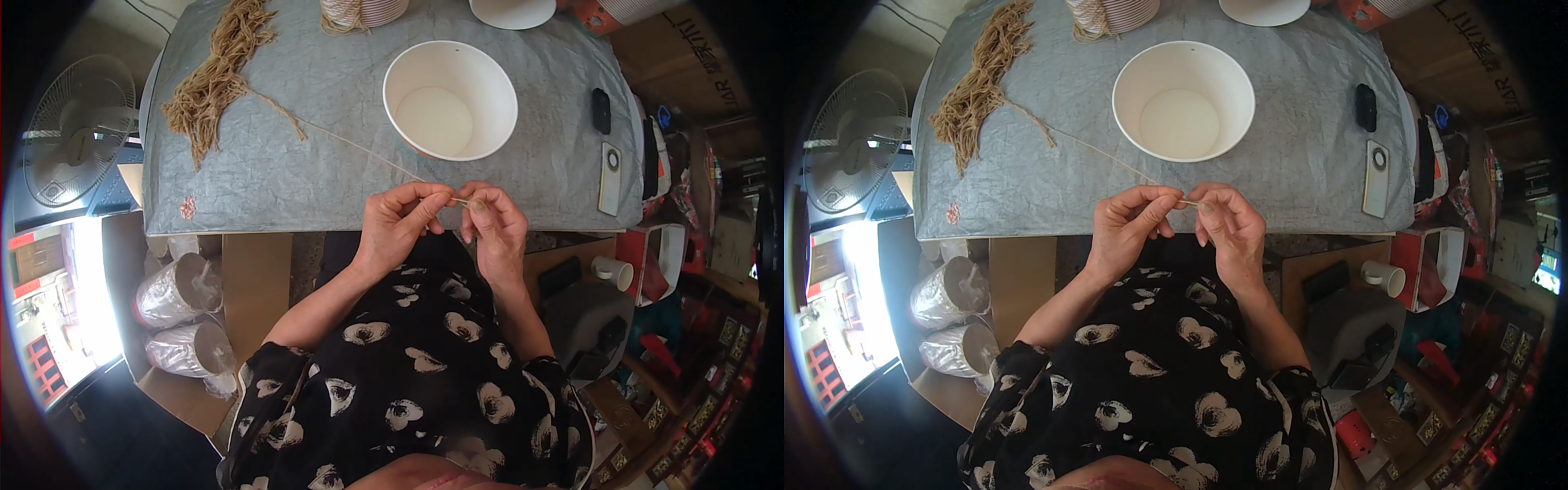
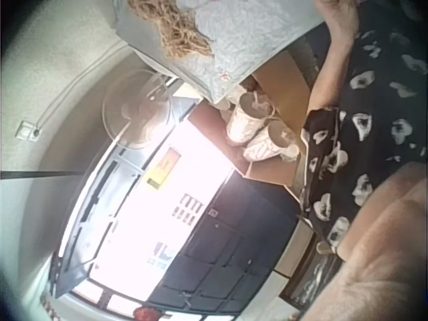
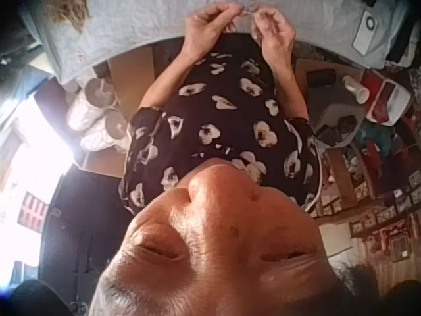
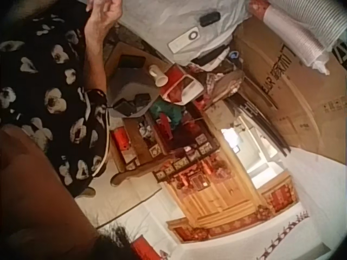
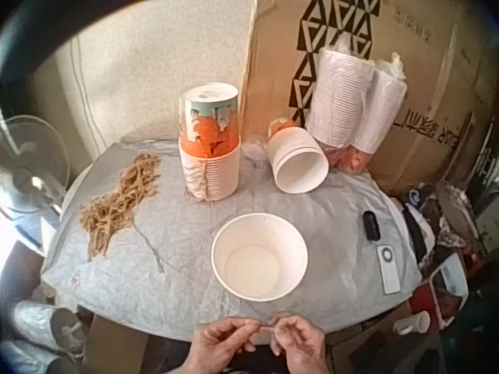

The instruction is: Attaching string handles to paper cups and stacking them for packaging.

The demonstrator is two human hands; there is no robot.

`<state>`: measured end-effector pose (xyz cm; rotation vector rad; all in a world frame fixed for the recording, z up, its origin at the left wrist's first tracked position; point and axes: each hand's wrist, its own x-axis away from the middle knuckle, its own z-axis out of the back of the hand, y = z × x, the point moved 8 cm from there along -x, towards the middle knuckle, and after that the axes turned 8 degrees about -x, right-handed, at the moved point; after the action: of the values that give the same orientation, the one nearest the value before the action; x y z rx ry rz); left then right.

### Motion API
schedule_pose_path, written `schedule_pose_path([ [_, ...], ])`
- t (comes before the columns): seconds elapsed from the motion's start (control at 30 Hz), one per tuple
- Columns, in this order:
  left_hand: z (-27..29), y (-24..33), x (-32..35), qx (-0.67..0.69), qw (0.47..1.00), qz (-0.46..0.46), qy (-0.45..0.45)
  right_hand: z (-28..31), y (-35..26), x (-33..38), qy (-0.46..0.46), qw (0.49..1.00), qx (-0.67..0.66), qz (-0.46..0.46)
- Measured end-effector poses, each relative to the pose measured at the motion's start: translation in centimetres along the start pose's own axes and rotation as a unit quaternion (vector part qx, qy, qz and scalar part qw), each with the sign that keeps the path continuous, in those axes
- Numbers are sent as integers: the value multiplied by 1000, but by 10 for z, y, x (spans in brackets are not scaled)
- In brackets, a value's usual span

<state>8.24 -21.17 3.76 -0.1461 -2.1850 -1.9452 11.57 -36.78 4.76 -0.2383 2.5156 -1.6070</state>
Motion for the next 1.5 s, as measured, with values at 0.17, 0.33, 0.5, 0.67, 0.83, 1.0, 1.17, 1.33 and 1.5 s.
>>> schedule_pose_path([
  [0.17,-8,31,-7,-30,992,-125,16,2,-3,-5,-27,973,-161,-161],
  [0.33,-7,60,-14,-95,978,-183,34,11,-28,-21,-61,991,-8,-118],
  [0.5,6,102,-14,-298,890,-341,57,22,-68,-45,-13,997,67,-48],
  [0.67,38,90,-25,-463,832,-294,89,-10,-127,-86,-136,961,241,-3],
  [0.83,28,78,-2,-514,774,-365,63,-46,-108,-92,-222,905,356,-64],
  [1.0,24,62,22,-530,753,-386,60,-62,-66,-86,-289,845,435,-113],
  [1.17,29,46,35,-528,744,-402,80,-66,-47,-77,-301,835,443,-129],
  [1.33,28,45,37,-532,744,-396,82,-62,-40,-73,-295,813,476,-158],
  [1.5,28,46,38,-533,747,-389,76,-64,-42,-72,-308,794,500,-157],
])
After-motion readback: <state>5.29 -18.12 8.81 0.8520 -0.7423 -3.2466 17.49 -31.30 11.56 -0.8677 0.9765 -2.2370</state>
